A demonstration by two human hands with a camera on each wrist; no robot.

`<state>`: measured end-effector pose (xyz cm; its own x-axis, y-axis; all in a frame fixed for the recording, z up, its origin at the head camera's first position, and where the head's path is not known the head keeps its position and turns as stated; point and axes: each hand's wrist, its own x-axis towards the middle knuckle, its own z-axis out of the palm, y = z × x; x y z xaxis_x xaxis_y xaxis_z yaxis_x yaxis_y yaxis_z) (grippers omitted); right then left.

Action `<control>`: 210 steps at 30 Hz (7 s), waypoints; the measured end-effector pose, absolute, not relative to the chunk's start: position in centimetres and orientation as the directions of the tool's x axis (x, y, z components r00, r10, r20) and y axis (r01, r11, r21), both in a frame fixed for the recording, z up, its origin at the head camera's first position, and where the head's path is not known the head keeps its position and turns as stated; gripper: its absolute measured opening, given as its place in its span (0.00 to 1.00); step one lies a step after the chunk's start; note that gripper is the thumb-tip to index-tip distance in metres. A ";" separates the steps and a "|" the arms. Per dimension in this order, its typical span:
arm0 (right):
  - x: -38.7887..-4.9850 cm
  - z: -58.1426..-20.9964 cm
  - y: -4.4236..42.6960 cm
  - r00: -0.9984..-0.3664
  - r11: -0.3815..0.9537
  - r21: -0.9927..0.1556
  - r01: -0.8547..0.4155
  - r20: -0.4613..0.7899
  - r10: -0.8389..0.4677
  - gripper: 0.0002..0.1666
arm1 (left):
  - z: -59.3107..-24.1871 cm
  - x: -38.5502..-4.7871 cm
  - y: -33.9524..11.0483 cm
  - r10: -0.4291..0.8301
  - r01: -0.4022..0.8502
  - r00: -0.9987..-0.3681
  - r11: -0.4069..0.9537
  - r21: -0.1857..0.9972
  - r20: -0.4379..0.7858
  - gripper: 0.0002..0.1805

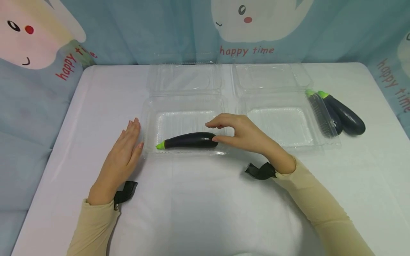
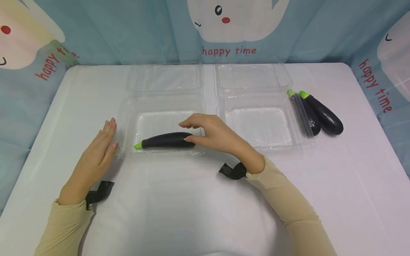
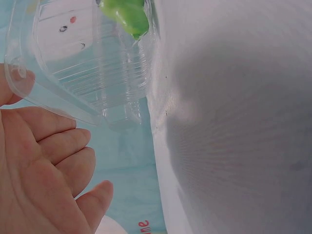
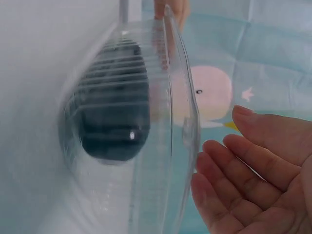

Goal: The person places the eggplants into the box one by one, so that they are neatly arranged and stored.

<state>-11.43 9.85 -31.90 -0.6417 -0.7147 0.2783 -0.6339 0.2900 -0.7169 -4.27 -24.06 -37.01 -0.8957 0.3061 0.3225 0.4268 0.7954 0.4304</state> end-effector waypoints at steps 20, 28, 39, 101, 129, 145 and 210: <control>-11.3 -31.7 13.4 -0.718 0.327 -0.728 -0.602 0.315 -0.620 0.21 | -37.0 -4.5 -23.9 0.312 0.431 -0.894 0.791 0.434 0.321 0.30; -11.3 -31.5 15.3 -0.742 0.354 -0.718 -0.600 0.334 -0.581 0.21 | -37.0 -4.4 -24.0 0.312 0.420 -0.902 0.795 0.437 0.299 0.29; -11.4 -31.9 18.6 -0.776 0.369 -0.718 -0.590 0.378 -0.505 0.21 | -37.0 -4.5 -24.2 0.311 0.421 -0.902 0.789 0.448 0.300 0.29; -13.3 -29.1 30.5 -0.943 0.523 -0.817 -0.242 0.325 0.071 0.17 | -37.0 -4.5 -24.2 0.306 0.423 -0.902 0.770 0.478 0.305 0.29; -13.4 -30.3 34.3 -0.939 0.542 -0.839 -0.054 0.227 0.259 0.19 | -37.1 -4.4 -24.2 0.304 0.422 -0.902 0.775 0.471 0.307 0.29; -13.1 -30.8 35.9 -0.925 0.576 -0.816 0.048 0.181 0.334 0.20 | -37.1 -4.5 -24.2 0.311 0.427 -0.900 0.772 0.471 0.305 0.29; -15.5 -40.1 45.1 -0.942 0.678 -0.665 0.313 -0.128 0.309 0.39 | -37.1 -4.4 -24.1 0.307 0.427 -0.899 0.773 0.469 0.312 0.30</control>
